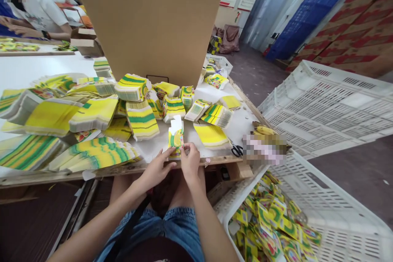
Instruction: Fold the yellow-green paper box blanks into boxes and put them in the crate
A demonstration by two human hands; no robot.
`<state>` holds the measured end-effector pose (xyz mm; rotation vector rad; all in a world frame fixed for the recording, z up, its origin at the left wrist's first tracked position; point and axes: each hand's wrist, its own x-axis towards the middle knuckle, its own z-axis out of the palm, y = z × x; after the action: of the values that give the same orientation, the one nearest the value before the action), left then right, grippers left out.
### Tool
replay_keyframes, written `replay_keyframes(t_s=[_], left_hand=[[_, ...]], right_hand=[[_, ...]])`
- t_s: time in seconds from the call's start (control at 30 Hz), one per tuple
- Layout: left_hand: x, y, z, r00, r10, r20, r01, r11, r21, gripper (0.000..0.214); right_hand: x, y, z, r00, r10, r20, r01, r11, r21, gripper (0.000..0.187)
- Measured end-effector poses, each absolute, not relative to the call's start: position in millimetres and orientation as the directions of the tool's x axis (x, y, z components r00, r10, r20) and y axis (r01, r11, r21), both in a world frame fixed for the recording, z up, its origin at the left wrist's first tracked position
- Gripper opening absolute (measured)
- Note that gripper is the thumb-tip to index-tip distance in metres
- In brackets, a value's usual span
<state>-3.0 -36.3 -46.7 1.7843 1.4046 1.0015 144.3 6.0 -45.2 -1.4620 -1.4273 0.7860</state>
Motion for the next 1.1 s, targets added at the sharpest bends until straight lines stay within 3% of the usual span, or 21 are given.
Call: replay_keyframes(t_s=[0.07, 0.13, 0.2, 0.23, 0.47, 0.73, 0.83, 0.97, 1.1], left_hand=[[-7.2, -33.2, -37.5, 0.0, 0.981, 0.194, 0.298, -0.186, 0.936, 0.048], [-9.8, -29.6, -27.2, -0.069, 0.99, 0.123, -0.076, -0.128, 0.989, 0.05], [-9.1, -28.1, -19.0, 0.017, 0.999, 0.039, -0.384, -0.029, 0.923, 0.051], [-7.5, -28.8, -16.4, 0.085, 0.996, 0.018, -0.443, 0.021, 0.896, 0.051], [6.6, -48.7, -18.9, 0.287, 0.957, -0.028, -0.573, 0.195, 0.796, 0.053], [17.5, -55.2, -24.3, 0.035, 0.99, -0.136, -0.482, 0.136, 0.865, 0.042], [14.2, -60.2, -20.5, 0.016, 0.995, -0.094, -0.441, 0.091, 0.893, 0.057], [2.7, -69.3, -6.7, 0.174, 0.984, -0.043, -0.397, 0.11, 0.911, 0.06], [-6.2, -76.7, 6.0, 0.346, 0.937, -0.054, -0.442, 0.213, 0.871, 0.048]], right_hand=[[148.0, 2.8, -38.8, 0.115, 0.987, 0.11, 0.259, 0.077, -0.963, 0.021], [151.0, -3.7, -32.1, 0.078, 0.995, 0.066, 0.126, 0.056, -0.99, 0.027], [152.8, -13.8, -27.1, 0.026, 0.999, 0.026, 0.015, 0.025, -1.0, 0.031], [153.3, -19.7, -25.6, 0.005, 1.0, 0.007, -0.03, 0.007, -1.0, 0.032], [156.3, -55.3, -21.5, -0.036, 0.994, -0.1, -0.145, -0.104, -0.984, 0.033], [151.8, -68.7, -25.3, -0.017, 0.992, -0.122, -0.058, -0.123, -0.991, 0.028], [153.5, -69.0, -20.3, -0.009, 0.998, -0.061, -0.032, -0.062, -0.998, 0.032], [163.9, -66.7, -2.3, -0.165, 0.986, 0.038, -0.068, 0.027, -0.997, 0.056], [177.8, -64.4, 8.6, -0.329, 0.944, 0.015, -0.017, 0.01, -1.0, 0.029]])
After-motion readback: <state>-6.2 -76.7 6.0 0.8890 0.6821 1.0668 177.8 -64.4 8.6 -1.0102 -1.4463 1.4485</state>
